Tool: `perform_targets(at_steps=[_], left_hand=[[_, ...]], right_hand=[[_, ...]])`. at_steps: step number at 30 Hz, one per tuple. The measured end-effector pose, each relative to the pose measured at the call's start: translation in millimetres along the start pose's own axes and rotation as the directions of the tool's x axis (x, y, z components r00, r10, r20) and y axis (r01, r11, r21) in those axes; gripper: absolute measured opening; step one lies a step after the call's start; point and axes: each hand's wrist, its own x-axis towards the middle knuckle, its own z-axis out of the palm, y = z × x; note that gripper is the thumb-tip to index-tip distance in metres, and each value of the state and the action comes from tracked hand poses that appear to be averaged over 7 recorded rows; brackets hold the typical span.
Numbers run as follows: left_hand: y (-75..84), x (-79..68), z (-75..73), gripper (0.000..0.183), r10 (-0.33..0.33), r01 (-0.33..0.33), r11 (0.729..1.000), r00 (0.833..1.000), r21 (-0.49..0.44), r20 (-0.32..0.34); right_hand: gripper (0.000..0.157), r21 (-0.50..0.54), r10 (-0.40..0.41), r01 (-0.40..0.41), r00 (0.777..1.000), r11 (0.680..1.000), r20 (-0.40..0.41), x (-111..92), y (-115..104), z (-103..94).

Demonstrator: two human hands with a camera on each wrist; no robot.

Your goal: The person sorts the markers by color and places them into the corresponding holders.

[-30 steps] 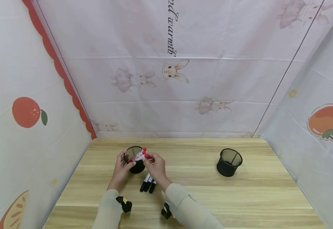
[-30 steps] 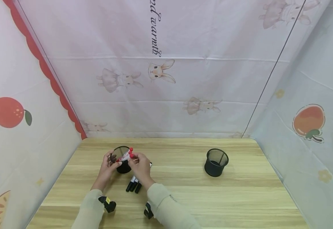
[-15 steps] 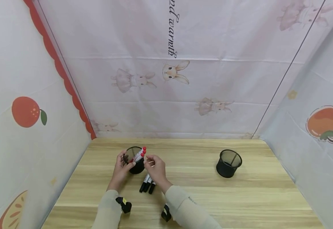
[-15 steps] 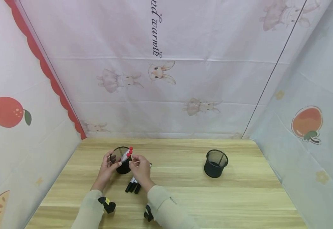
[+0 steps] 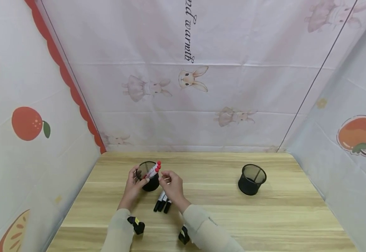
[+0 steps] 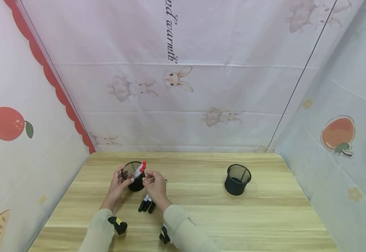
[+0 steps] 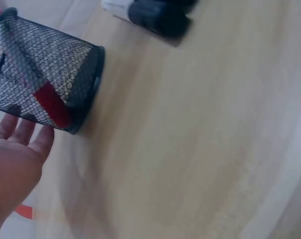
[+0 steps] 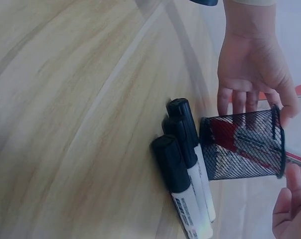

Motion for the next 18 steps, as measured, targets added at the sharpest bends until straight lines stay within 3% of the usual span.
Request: perform_targets(at_steps=[6,11,14,18], left_hand=[[4.9,3.6,-0.8,0.074,-0.053,0.054,0.998,0.998,-0.019,0.028],[6.9,2.5,-1.3,0.076,-0.027,0.028,0.999,0.999,-0.04,0.031],[9.4,-2.1,-0.6,0.075,0.007,-0.007,1.0,1.0,-0.002,0.003],[14.3,-12.3,2.6,0.069,0.001,0.004,0.998,0.998,0.065,-0.07]], right_hand=[[0.021,-0.008,0.043,-0.043,0.999,0.999,-0.019,-4,-1,-11.7],[0.024,-0.01,0.01,-0.01,1.0,1.0,-0.001,-5,-2,-20.7],[0.03,-0.11,-0.031,0.037,0.998,0.993,0.058,-8,-5,-30.6],[0.036,-0.271,-0.064,0.1,0.988,0.957,0.138,-15,-11,-48.0]])
